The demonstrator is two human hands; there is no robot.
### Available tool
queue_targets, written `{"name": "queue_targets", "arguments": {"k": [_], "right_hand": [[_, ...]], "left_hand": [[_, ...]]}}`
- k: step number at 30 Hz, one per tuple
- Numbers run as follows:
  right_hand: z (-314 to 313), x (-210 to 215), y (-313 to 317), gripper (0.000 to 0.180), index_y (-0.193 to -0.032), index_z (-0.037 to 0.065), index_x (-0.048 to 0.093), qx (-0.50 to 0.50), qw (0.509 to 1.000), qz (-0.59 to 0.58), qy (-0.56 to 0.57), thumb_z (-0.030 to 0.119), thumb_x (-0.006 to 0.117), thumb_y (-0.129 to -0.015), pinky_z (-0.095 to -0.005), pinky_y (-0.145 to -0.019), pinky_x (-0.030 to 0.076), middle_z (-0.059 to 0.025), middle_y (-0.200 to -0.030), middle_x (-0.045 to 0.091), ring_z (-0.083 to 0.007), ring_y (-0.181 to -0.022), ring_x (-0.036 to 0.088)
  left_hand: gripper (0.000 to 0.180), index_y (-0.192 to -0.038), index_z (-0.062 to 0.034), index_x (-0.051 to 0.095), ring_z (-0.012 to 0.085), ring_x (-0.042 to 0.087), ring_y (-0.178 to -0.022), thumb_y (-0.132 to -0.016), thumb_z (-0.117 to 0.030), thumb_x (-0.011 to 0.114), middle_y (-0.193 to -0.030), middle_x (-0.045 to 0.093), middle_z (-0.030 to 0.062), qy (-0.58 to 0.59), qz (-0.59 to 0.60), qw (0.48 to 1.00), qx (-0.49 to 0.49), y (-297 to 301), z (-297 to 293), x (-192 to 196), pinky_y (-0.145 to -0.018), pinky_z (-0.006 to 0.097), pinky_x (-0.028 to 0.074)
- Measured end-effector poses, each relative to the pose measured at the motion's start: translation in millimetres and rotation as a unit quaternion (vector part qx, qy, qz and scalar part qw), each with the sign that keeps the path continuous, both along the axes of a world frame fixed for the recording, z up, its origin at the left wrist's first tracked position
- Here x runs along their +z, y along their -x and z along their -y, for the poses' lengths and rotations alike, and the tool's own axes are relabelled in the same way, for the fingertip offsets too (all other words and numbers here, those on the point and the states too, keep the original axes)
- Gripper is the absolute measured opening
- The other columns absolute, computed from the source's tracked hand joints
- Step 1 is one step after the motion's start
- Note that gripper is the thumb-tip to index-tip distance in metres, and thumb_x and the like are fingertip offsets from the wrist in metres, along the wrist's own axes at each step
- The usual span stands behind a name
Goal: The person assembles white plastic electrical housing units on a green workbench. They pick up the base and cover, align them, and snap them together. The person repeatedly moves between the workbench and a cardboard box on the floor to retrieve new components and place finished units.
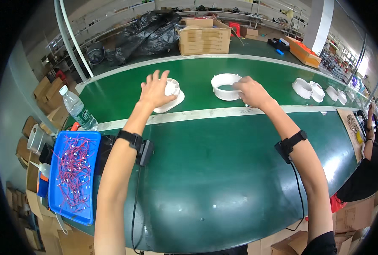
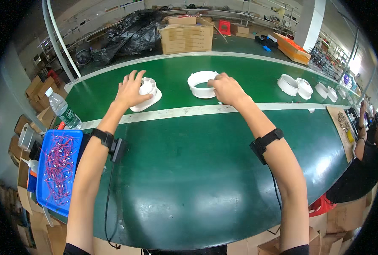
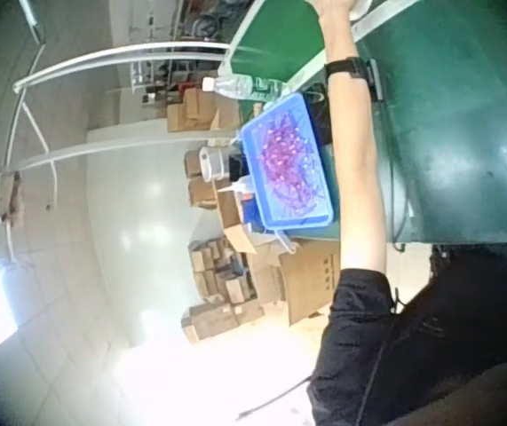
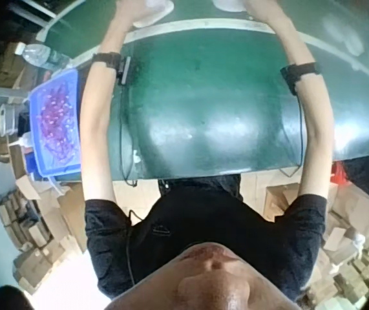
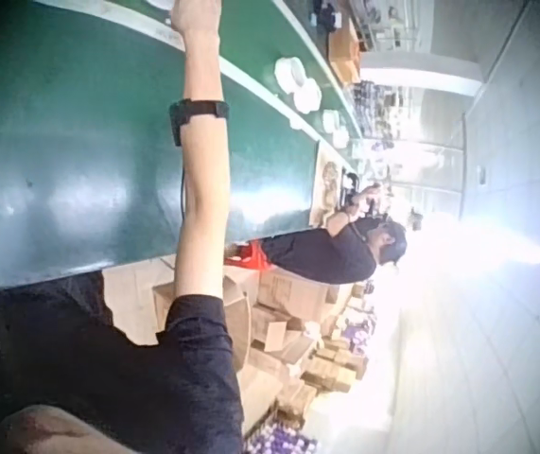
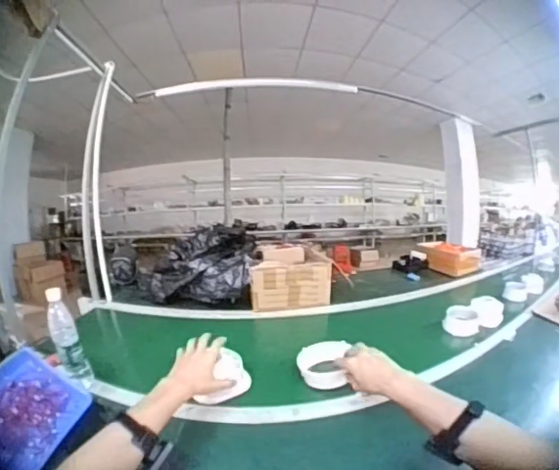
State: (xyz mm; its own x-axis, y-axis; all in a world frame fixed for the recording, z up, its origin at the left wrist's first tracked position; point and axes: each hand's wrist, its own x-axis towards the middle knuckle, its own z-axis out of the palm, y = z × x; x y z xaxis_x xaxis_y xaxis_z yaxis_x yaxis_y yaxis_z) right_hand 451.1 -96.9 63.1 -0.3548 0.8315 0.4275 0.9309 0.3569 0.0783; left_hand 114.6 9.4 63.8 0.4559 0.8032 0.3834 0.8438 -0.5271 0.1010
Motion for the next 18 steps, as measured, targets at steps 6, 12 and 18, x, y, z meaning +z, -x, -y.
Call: {"name": "queue_targets", "arguments": {"k": [6, 12, 18], "right_hand": [[89, 14, 3, 0.039, -0.12, 0.004, 0.056, -0.008, 0.997, -0.059, 0.057, 0.011, 0.064, -0.082, -0.0432, -0.098, 0.045, -0.0192, -0.12, 0.056, -0.0371, -0.115, 0.053], [292, 15, -5, 0.041, -0.121, 0.003, 0.056, -0.105, 0.969, -0.11, 0.193, 0.014, 0.066, -0.083, -0.0436, -0.1, 0.044, -0.02, -0.123, 0.056, -0.0385, -0.116, 0.053], [426, -5, 10, 0.057, -0.136, 0.011, 0.052, -0.209, 0.938, -0.151, 0.231, 0.024, 0.072, -0.083, -0.0444, -0.111, 0.034, -0.023, -0.15, 0.036, -0.0416, -0.137, 0.036]], "left_hand": [[0.061, -0.129, -0.004, 0.053, 0.0364, 0.048, -0.124, -0.076, -0.027, 0.073, -0.132, 0.052, 0.0192, 0.089, -0.048, 0.977, -0.189, 42, 68, 12, -0.104, 0.045, 0.041], [0.052, -0.128, -0.002, 0.054, 0.0373, 0.048, -0.124, -0.084, -0.03, 0.066, -0.131, 0.053, 0.021, 0.191, -0.127, 0.9, -0.371, 28, 166, -9, -0.104, 0.044, 0.043], [0.049, -0.12, -0.0051, 0.061, 0.0362, 0.058, -0.111, -0.08, -0.031, 0.068, -0.118, 0.061, 0.0207, 0.18, -0.142, 0.897, -0.379, -25, 124, 3, -0.094, 0.045, 0.049]]}}
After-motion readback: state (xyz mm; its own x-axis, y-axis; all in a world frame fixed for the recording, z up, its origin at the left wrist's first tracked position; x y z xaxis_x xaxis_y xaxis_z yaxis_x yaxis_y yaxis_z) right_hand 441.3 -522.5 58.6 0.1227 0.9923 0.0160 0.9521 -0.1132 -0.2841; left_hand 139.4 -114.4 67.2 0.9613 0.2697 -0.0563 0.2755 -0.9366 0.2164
